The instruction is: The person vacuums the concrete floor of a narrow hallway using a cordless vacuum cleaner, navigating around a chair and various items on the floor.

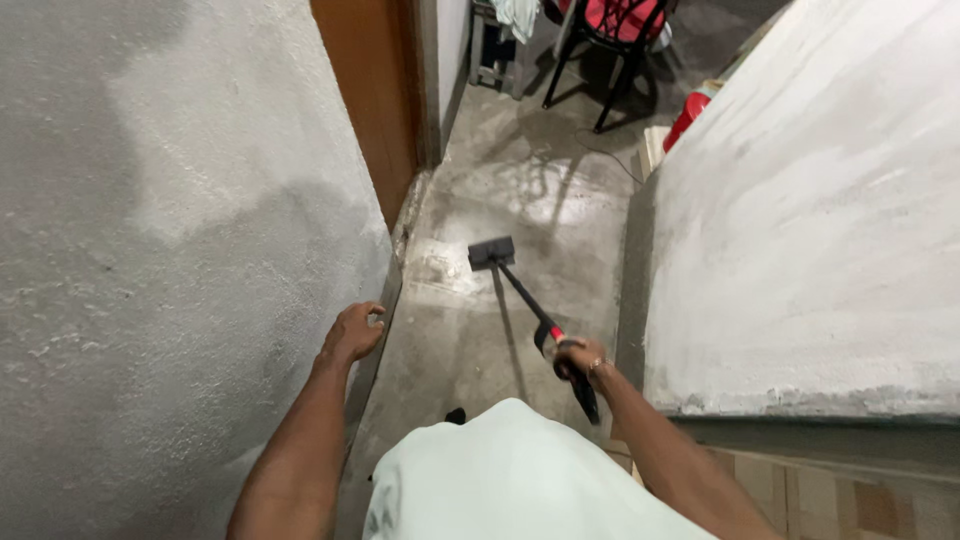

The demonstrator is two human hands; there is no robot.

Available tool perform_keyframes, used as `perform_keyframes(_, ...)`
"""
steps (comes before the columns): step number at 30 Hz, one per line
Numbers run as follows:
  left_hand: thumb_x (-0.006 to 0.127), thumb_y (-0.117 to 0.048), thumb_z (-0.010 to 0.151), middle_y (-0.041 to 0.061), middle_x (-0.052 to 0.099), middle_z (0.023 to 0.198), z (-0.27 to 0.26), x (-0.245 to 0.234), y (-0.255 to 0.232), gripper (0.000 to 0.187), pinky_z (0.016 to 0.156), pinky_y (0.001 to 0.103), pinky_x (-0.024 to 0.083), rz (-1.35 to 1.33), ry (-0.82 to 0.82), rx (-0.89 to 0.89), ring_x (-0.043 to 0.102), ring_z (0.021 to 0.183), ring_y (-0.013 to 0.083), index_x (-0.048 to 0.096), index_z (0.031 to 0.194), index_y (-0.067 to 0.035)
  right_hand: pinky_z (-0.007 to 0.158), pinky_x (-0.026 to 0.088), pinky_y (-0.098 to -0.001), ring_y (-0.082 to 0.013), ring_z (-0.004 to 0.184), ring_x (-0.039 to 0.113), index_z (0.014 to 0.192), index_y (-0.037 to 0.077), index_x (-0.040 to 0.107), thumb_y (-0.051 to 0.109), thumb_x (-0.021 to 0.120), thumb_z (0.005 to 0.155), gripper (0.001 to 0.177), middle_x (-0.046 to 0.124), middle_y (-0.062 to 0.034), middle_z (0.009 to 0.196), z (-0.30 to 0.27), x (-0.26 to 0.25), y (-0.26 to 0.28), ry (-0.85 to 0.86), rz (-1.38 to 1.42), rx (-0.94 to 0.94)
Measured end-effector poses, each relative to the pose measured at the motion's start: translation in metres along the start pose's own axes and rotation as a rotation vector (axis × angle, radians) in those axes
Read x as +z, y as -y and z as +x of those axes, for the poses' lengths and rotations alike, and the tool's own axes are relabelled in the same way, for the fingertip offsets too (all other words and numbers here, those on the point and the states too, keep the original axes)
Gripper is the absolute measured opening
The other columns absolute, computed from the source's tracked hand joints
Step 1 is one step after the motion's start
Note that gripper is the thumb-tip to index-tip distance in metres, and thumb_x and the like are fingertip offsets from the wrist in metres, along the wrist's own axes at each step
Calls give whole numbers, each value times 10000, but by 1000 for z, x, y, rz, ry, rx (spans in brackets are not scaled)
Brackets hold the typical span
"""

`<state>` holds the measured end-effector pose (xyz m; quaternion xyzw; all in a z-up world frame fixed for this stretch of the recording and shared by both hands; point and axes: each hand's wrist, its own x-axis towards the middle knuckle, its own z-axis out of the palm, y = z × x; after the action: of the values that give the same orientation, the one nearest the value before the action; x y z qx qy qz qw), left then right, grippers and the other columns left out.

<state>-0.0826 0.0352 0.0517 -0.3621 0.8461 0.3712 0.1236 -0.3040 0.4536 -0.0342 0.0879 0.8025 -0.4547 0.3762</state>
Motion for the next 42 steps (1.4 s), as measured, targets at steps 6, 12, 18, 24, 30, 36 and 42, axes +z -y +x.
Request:
perform_keyframes(6,663,-230,932,123,593,1437,3,-3,19,408,1124,432,460,-15,-92,69,558,1338,318,653,1330,-142,425,456,-331,-176,467,584,1011,22,785,28,775,775,236,673,-119,639,-19,-9,-26,11,-74,-81)
perform_keyframes(12,665,-236,915,111,595,1444,9,-5,9,438,1116,433,449,-91,-99,-17,558,1342,305,639,1342,-145,403,435,-343,-209,446,570,833,-2,715,78,724,823,82,634,-126,586,38,20,55,223,-33,-76)
perform_keyframes(18,701,-270,873,117,699,1316,36,38,-5,418,1066,390,502,-305,-275,99,651,1249,276,705,1268,-132,415,439,-337,-198,455,564,885,40,726,118,780,843,103,623,-111,607,43,57,101,189,-182,-33)
perform_keyframes(24,693,-229,849,97,711,1302,26,66,5,448,1045,384,509,-462,-251,-169,667,1217,265,702,1291,-155,385,419,-328,-189,430,583,913,-19,765,45,800,811,126,663,-108,605,22,61,63,186,-66,-118)
perform_keyframes(30,702,-239,866,82,756,1210,49,63,-33,381,988,351,532,-514,-393,-69,707,1140,244,749,1237,-165,386,429,-319,-192,437,575,910,-13,743,96,824,833,155,652,-117,602,30,73,95,160,-157,-25)
perform_keyframes(36,646,-309,943,42,693,1100,46,94,-112,338,802,376,535,-1205,-242,-139,627,947,166,726,1250,-194,412,452,-327,-208,453,561,887,22,709,163,770,866,154,638,-116,610,45,80,74,303,-89,27)
perform_keyframes(42,628,-309,899,-21,691,1162,10,141,-83,367,797,402,526,-1040,-71,-310,646,940,170,700,1242,-199,432,480,-340,-199,498,610,903,33,651,149,780,885,175,654,-105,652,46,95,31,338,92,83)
